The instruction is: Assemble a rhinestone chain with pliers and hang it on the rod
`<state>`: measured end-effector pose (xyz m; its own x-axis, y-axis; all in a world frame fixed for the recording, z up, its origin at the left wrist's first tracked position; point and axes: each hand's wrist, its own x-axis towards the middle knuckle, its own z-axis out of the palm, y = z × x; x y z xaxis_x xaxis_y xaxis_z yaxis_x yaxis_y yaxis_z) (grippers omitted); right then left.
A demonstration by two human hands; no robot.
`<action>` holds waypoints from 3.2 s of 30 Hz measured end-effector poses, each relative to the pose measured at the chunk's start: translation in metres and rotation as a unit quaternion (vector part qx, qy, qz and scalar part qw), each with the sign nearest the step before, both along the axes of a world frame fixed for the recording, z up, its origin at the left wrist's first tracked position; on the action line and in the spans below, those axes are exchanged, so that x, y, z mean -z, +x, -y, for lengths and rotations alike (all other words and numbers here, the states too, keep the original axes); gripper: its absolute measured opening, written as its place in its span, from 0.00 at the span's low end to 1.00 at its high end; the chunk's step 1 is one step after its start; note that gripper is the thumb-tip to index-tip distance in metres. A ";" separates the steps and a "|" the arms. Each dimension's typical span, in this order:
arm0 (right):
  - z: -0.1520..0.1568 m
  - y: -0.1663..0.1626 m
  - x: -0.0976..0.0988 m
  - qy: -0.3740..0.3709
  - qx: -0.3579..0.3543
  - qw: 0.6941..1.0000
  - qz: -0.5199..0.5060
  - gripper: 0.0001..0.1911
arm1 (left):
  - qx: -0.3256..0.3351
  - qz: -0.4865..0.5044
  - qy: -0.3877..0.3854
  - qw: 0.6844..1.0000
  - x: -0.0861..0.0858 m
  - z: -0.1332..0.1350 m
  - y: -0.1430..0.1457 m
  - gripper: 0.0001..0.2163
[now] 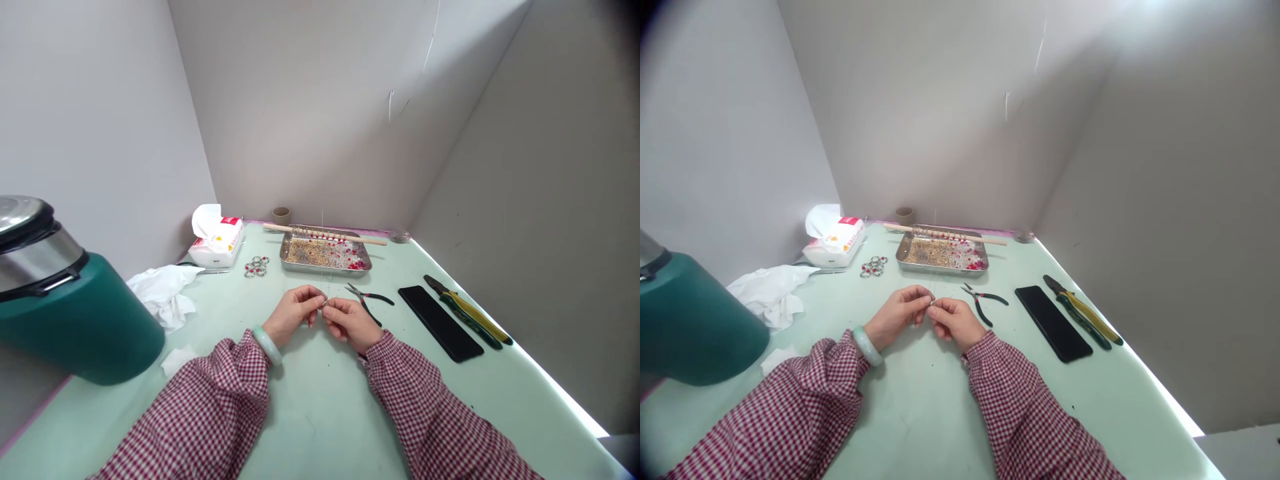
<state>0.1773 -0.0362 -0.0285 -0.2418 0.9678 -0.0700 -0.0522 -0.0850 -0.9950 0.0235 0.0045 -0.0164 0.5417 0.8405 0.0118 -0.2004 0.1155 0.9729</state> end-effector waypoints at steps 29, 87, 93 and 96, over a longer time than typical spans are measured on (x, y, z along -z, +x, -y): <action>0.005 -0.019 0.001 0.023 0.013 0.991 0.132 0.08 | -0.079 0.005 0.043 0.996 -0.004 -0.001 -0.001 0.13; 0.002 0.059 -0.001 0.136 0.251 0.691 0.664 0.20 | -0.045 -0.023 -0.034 0.998 -0.007 -0.003 -0.005 0.14; 0.015 0.146 -0.025 0.035 0.338 0.622 0.706 0.20 | -0.038 -0.023 -0.023 0.999 -0.006 -0.003 -0.005 0.14; 0.023 0.201 -0.027 -0.056 0.348 0.609 0.711 0.21 | -0.032 -0.026 -0.022 0.999 -0.005 -0.003 -0.004 0.14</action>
